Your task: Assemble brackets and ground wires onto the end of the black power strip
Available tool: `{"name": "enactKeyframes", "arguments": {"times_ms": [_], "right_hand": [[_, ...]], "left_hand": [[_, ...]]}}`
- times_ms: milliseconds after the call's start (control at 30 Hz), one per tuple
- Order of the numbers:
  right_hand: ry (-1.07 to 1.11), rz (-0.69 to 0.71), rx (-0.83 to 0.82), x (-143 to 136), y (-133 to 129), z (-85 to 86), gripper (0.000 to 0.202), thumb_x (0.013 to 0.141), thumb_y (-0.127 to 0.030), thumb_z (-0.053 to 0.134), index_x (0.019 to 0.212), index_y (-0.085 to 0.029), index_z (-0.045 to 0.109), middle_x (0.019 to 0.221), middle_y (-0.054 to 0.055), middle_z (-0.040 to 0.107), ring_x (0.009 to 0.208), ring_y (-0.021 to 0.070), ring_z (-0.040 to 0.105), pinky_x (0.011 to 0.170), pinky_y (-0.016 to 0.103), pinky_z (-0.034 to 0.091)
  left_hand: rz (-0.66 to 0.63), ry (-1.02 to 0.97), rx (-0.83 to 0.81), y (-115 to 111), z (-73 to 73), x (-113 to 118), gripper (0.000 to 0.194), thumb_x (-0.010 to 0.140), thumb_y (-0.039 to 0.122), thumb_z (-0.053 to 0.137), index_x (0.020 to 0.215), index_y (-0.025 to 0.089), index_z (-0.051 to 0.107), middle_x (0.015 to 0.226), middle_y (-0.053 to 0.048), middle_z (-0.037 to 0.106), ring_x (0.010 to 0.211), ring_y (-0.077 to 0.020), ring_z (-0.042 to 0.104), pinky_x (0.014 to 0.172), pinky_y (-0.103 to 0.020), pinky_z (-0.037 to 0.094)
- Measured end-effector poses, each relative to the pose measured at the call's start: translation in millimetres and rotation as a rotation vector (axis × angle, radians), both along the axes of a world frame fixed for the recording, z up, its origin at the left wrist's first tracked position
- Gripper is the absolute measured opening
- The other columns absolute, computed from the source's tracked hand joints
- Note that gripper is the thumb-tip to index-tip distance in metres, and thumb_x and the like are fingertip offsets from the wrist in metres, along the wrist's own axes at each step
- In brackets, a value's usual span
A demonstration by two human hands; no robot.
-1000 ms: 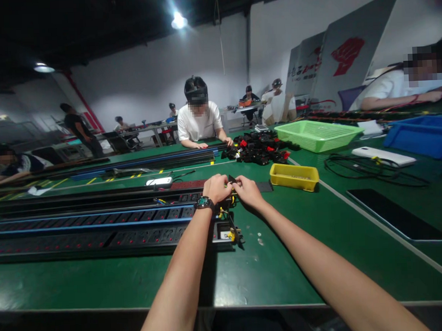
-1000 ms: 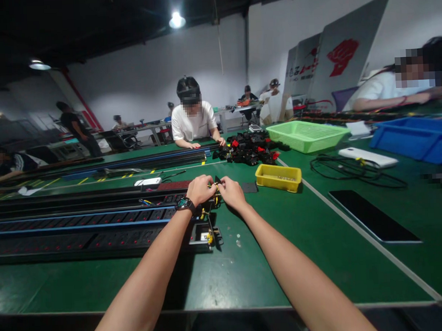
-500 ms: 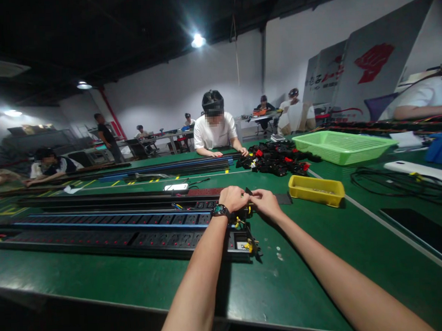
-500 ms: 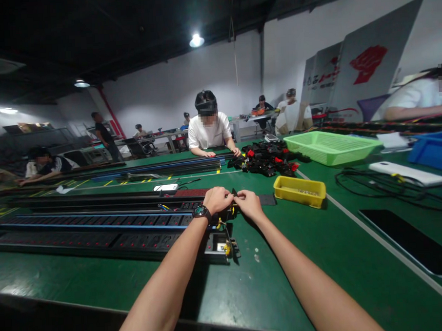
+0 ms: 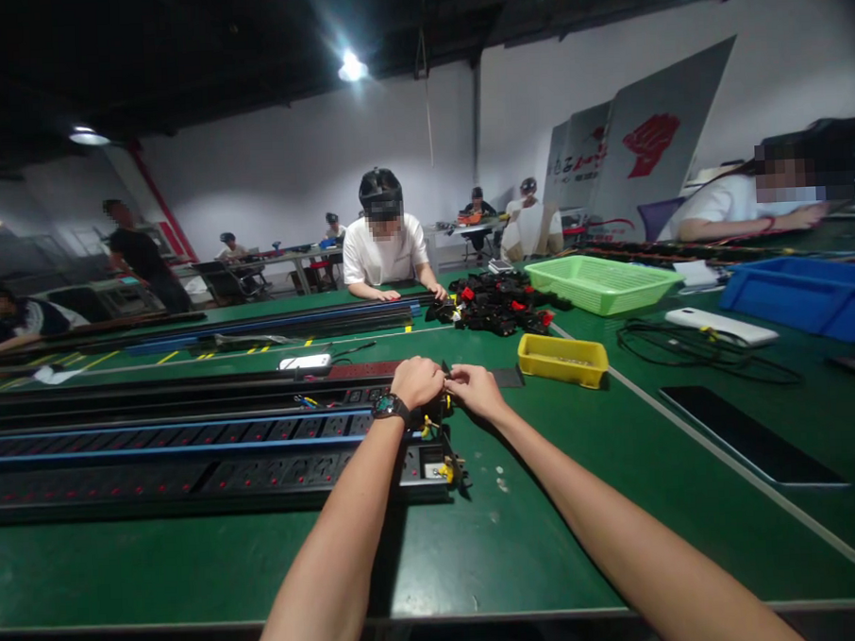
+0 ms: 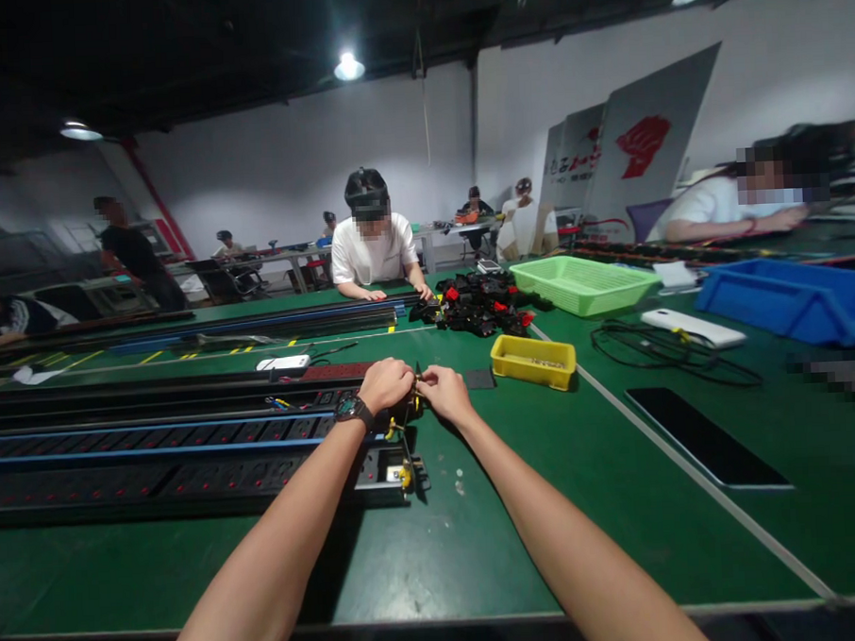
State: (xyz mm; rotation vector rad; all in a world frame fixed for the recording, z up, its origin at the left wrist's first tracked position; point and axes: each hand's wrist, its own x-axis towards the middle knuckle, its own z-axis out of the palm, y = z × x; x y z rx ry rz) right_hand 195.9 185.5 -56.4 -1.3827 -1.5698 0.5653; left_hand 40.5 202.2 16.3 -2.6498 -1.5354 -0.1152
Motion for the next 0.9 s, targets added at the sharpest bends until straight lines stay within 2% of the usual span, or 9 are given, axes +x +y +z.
{"name": "enactKeyframes", "arguments": {"times_ms": [67, 200, 367, 500, 667, 800, 900], "right_hand": [[0.052, -0.016, -0.034, -0.9, 2.1, -1.4, 0.017, 0.079, -0.027, 0.070, 0.092, -0.017, 0.074, 0.084, 0.006, 0.079, 0.079, 0.0199, 0.074, 0.073, 0.027, 0.053], [0.116, -0.040, -0.100, -1.8, 5.0, -2.2, 0.037, 0.077, -0.019, 0.071, 0.114, -0.015, 0.072, 0.087, 0.006, 0.080, 0.077, 0.0187, 0.075, 0.073, 0.026, 0.056], [0.067, -0.004, -0.103, -0.2, 5.6, -0.9, 0.032, 0.083, -0.012, 0.058, 0.111, -0.017, 0.074, 0.085, 0.004, 0.080, 0.078, 0.0184, 0.076, 0.075, 0.026, 0.058], [0.125, -0.002, -0.129, -1.5, 5.8, -2.5, 0.037, 0.086, -0.009, 0.050, 0.112, -0.020, 0.074, 0.087, 0.002, 0.079, 0.077, 0.0166, 0.076, 0.073, 0.026, 0.060], [0.111, 0.023, -0.122, 0.0, 4.9, -3.8, 0.043, 0.084, -0.005, 0.049, 0.116, -0.020, 0.073, 0.089, 0.002, 0.079, 0.080, 0.0161, 0.076, 0.076, 0.026, 0.060], [0.031, 0.023, -0.093, 1.9, 3.0, -2.2, 0.052, 0.075, 0.002, 0.051, 0.117, -0.020, 0.074, 0.096, 0.003, 0.079, 0.089, 0.0174, 0.075, 0.084, 0.027, 0.058], [-0.018, 0.004, -0.074, 1.6, 2.2, -1.3, 0.054, 0.075, 0.003, 0.051, 0.118, -0.020, 0.074, 0.100, 0.005, 0.079, 0.094, 0.0180, 0.074, 0.089, 0.028, 0.056]], "left_hand": [[-0.008, 0.005, 0.006, 0.6, -0.2, -0.6, 0.029, 0.100, 0.039, 0.062, 0.115, 0.015, 0.068, 0.119, -0.009, 0.069, 0.110, -0.0241, 0.066, 0.098, -0.049, 0.054], [-0.021, 0.011, 0.007, 1.0, 0.4, -1.0, 0.027, 0.100, 0.039, 0.062, 0.111, 0.015, 0.069, 0.119, -0.009, 0.070, 0.113, -0.0245, 0.065, 0.101, -0.050, 0.053], [0.011, 0.004, -0.001, 0.0, 2.1, -0.3, 0.029, 0.101, 0.041, 0.061, 0.108, 0.015, 0.070, 0.117, -0.009, 0.071, 0.113, -0.0242, 0.066, 0.102, -0.050, 0.052], [0.043, -0.024, -0.016, -0.1, 8.4, 1.8, 0.030, 0.100, 0.042, 0.061, 0.106, 0.014, 0.070, 0.112, -0.008, 0.073, 0.105, -0.0220, 0.069, 0.096, -0.046, 0.054], [0.034, -0.108, -0.022, -3.7, 24.8, 2.8, 0.023, 0.094, 0.027, 0.057, 0.090, 0.020, 0.078, 0.096, -0.008, 0.078, 0.094, -0.0216, 0.072, 0.083, -0.032, 0.054], [0.043, -0.233, 0.071, -28.6, 41.1, -8.3, 0.029, 0.090, 0.021, 0.052, 0.096, 0.022, 0.080, 0.105, -0.007, 0.079, 0.103, -0.0227, 0.069, 0.090, -0.029, 0.051], [0.075, -0.323, 0.135, -66.5, 48.1, -26.8, 0.031, 0.092, 0.023, 0.050, 0.098, 0.022, 0.080, 0.107, -0.006, 0.078, 0.103, -0.0234, 0.067, 0.093, -0.032, 0.050]]}}
